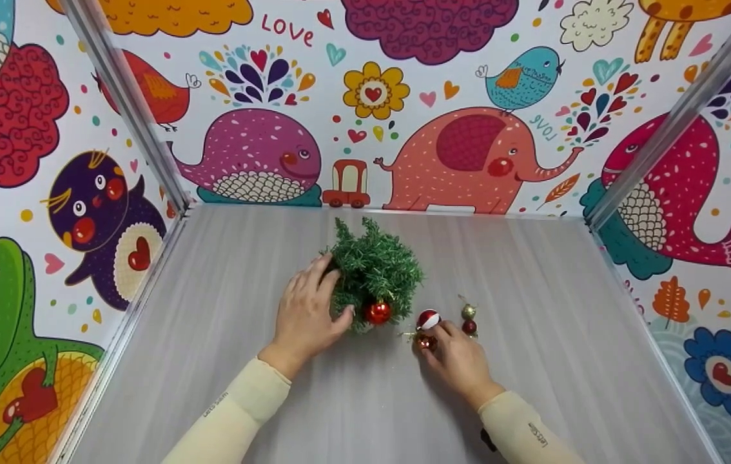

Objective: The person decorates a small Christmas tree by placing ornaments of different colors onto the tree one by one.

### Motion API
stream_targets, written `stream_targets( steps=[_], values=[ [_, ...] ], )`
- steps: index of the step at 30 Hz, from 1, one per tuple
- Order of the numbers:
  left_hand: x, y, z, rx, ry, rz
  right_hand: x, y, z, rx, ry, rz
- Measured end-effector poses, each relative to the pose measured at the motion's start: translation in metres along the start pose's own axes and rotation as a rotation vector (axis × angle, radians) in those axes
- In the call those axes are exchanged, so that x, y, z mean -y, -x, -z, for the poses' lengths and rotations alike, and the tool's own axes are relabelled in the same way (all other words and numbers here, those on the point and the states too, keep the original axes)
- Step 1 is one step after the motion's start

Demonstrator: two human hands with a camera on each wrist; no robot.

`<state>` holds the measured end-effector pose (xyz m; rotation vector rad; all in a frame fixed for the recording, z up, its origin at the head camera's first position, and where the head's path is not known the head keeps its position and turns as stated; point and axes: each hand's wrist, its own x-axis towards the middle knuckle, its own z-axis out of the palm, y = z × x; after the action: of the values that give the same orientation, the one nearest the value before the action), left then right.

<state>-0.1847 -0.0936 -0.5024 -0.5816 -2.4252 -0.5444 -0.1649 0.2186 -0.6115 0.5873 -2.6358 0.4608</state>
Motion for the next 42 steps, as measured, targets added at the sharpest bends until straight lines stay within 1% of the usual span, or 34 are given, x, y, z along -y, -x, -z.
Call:
stream_targets(
  steps=[8,16,21,25,32,37,42],
  values=[
    [0.008,-0.003,0.006,0.035,-0.003,-0.031,-0.001,0.001,0.001,0.006,-0.011,-0.001],
    [0.013,-0.004,0.007,0.016,-0.008,-0.057,0.0,0.0,0.0,-0.006,-0.01,0.006],
    [0.016,-0.003,0.009,0.021,-0.006,-0.053,0.0,0.0,0.0,0.008,0.001,-0.003],
    [0.018,-0.004,0.01,0.031,-0.005,-0.041,-0.001,0.001,0.0,0.003,-0.001,-0.005],
    [0.022,-0.004,0.011,0.036,-0.008,-0.051,-0.001,0.001,-0.002,-0.004,-0.037,0.002],
    [0.026,-0.004,0.011,0.028,-0.011,-0.056,-0.001,0.001,-0.002,0.012,-0.063,-0.006],
    [0.03,-0.004,0.013,0.033,-0.017,-0.05,-0.001,0.001,0.0,0.032,-0.079,-0.015]
  ],
)
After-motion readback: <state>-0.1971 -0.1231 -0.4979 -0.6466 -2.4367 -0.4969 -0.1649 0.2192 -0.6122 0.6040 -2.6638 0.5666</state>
